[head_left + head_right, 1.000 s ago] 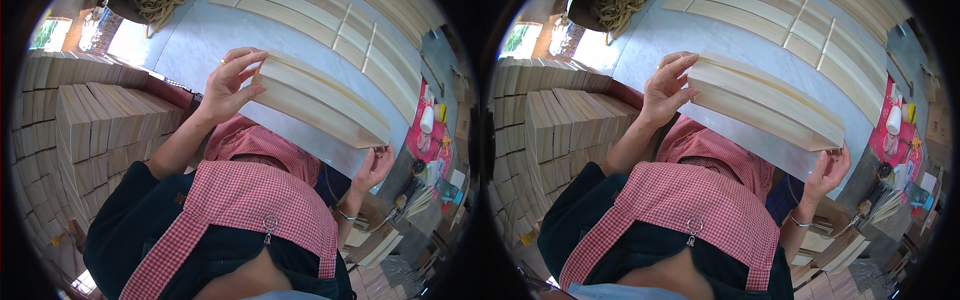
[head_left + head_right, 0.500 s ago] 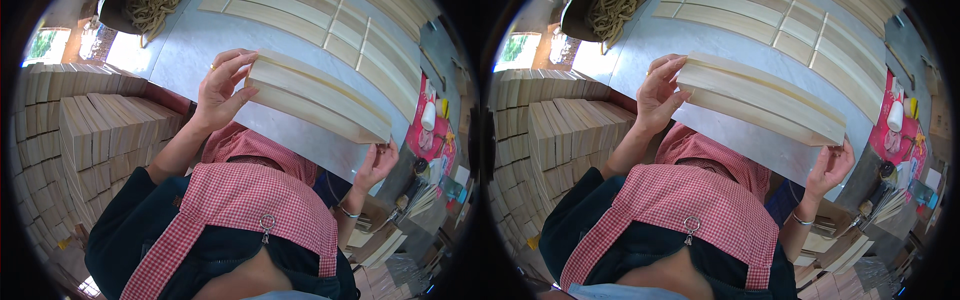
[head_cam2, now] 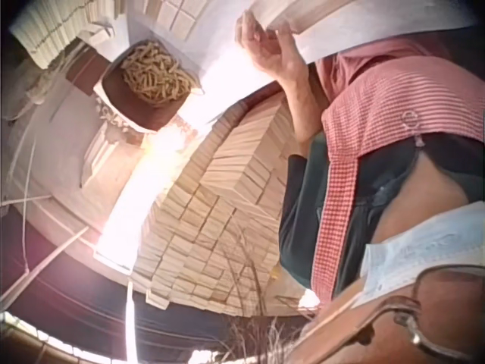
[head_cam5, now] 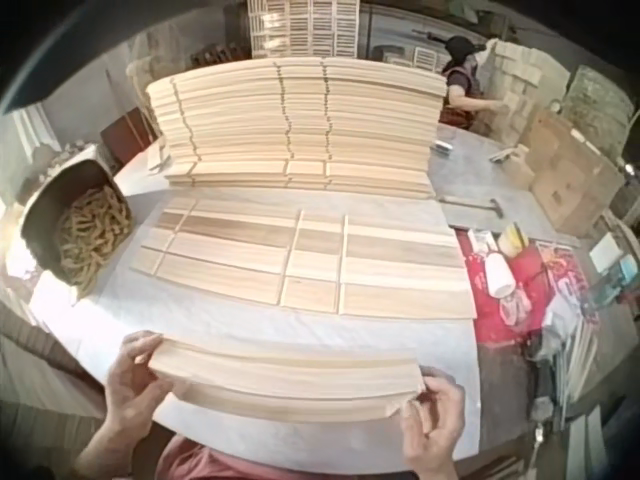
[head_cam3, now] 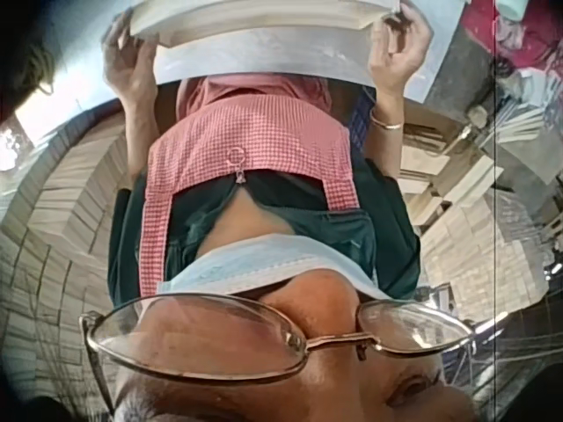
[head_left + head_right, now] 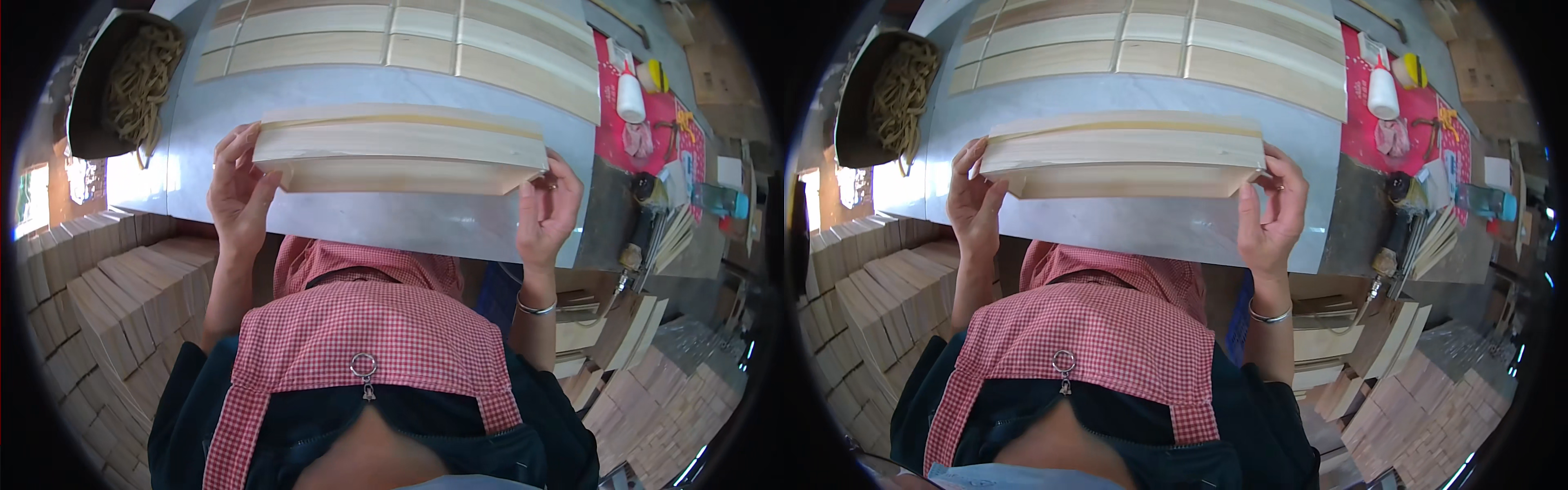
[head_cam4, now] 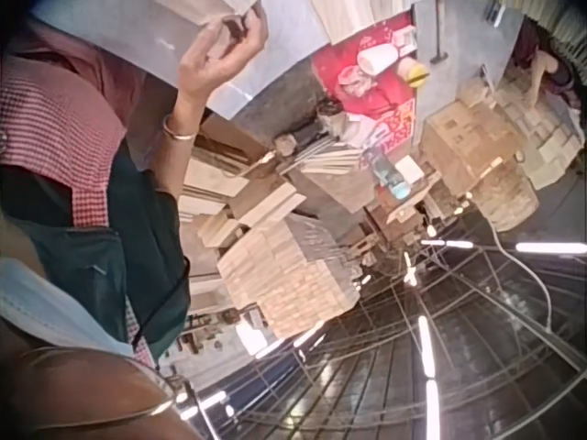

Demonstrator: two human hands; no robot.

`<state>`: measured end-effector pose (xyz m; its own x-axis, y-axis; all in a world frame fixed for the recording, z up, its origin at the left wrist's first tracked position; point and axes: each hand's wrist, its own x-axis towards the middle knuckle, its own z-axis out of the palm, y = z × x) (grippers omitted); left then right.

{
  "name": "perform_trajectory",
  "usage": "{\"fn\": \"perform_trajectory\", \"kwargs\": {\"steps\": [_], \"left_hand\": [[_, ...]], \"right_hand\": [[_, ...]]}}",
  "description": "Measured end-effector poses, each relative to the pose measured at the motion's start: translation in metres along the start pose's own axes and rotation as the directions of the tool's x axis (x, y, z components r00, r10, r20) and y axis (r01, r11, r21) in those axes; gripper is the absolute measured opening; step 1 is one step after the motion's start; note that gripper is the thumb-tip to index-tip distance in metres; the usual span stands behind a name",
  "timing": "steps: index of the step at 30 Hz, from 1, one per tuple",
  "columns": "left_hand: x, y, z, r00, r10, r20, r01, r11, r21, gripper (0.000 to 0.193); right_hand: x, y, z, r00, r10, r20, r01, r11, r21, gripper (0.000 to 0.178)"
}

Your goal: Assemble small wooden boxes by applying glue and using a pneumatic nail gun to join wood pieces together.

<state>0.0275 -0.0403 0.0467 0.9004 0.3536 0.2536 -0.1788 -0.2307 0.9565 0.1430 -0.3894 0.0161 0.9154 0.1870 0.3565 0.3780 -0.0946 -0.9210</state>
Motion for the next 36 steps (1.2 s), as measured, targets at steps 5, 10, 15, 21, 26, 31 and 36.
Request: {"fn": "perform_trajectory", "kwargs": {"steps": [5, 10, 15, 21, 26, 31, 36], "left_hand": [[0.016, -0.006, -0.009, 0.893, -0.446, -0.058, 0.449, 0.893, 0.035, 0.045], [0.019, -0.026, -0.004, 0.945, -0.248, -0.214, 0.321, 0.830, 0.456, 0.035], [0.007, -0.035, -0.031, 0.916, -0.215, -0.340, 0.328, 0.888, 0.321, 0.026], [-0.016, -0.006, -0.027, 0.846, -0.311, -0.434, 0.390, 0.915, 0.104, 0.019], [-0.021, 0.012, -0.015, 0.880, -0.272, -0.389, 0.316, 0.947, 0.051, 0.021], [-0.032, 0.015, -0.004, 0.863, -0.355, -0.359, 0.333, 0.935, -0.124, 0.022], [-0.038, 0.005, -0.011, 0.867, -0.380, -0.322, 0.330, 0.923, -0.200, 0.021]], "right_hand": [[0.024, 0.002, -0.009, 0.958, 0.190, 0.213, -0.144, 0.966, -0.213, 0.044], [0.106, 0.059, -0.080, 0.975, -0.220, -0.038, 0.121, 0.664, -0.738, 0.046], [0.181, 0.110, -0.173, 0.913, -0.081, -0.401, -0.344, 0.379, -0.859, 0.050], [0.205, 0.114, -0.149, 0.860, 0.214, -0.463, -0.485, 0.062, -0.872, 0.060], [0.181, 0.118, -0.179, 0.795, 0.077, -0.601, -0.501, 0.643, -0.580, 0.058], [0.129, 0.044, -0.103, 0.797, 0.044, -0.602, 0.023, 0.994, 0.103, 0.050], [0.052, -0.005, -0.010, 0.846, 0.183, -0.501, -0.016, 0.947, 0.320, 0.044]]}}
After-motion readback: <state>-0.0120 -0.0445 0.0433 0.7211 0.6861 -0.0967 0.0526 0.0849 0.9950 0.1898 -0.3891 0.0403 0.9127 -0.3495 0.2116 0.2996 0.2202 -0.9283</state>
